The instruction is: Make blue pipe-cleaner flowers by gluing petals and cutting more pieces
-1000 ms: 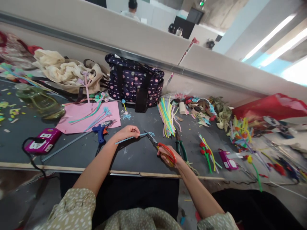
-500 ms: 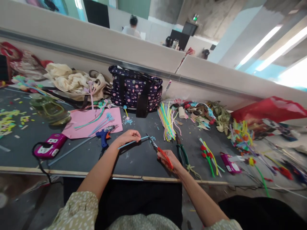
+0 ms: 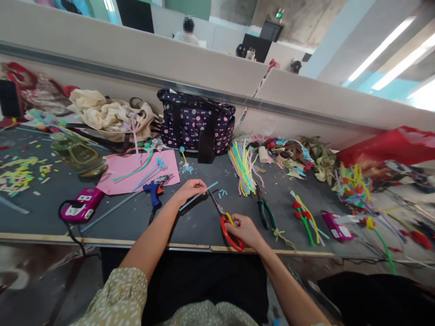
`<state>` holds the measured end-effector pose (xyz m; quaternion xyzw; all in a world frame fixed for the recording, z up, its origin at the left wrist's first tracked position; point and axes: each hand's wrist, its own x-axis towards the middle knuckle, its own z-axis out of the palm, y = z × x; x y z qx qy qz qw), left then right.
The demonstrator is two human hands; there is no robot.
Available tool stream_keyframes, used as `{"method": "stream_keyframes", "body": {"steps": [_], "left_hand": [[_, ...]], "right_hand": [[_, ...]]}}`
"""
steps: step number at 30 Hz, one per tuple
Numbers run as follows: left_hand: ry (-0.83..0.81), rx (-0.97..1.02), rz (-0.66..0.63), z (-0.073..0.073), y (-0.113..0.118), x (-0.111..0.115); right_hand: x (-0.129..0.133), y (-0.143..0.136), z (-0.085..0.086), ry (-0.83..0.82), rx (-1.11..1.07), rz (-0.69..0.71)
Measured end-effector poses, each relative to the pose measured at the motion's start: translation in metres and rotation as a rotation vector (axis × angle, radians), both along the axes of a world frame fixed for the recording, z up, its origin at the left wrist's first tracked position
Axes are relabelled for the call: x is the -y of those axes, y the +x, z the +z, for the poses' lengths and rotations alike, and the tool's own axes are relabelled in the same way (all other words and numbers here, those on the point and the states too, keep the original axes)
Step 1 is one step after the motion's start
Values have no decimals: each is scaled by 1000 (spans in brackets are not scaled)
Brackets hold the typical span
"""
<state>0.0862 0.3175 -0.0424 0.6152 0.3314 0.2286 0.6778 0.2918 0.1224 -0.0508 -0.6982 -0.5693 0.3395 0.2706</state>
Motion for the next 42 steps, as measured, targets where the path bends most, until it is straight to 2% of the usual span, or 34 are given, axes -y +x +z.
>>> {"method": "stream_keyframes", "body": {"steps": [3,6,10,12,15,17,21,25,32,36,42], "left_hand": [[-30,22,75,2,1,0],[-60,31,136,4,2,0],[-93,55,200,5,3,0],[-106,76,219,4,4,0],[-99,92,233,3,5,0],[-99,97,242,3,5,-1],[-147,96,265,4,4,-1],[-159,99,279,8,2,-1],[-129,99,234,9,3,0],[-133,108,251,10,2,-1],[-133,129,263,11,2,0]], "right_hand": [[2,-11,11,-19,299,64],[3,-20,25,-62,567,186],[-4,-22,44,-114,752,342],[-17,-16,53,-105,827,313],[-54,4,61,44,904,116],[-86,20,60,141,951,14],[-140,44,50,132,1139,-27],[-162,49,40,142,1181,1],[-168,50,33,111,1198,3],[-167,48,33,127,1180,24],[-135,36,30,362,810,172]]}}
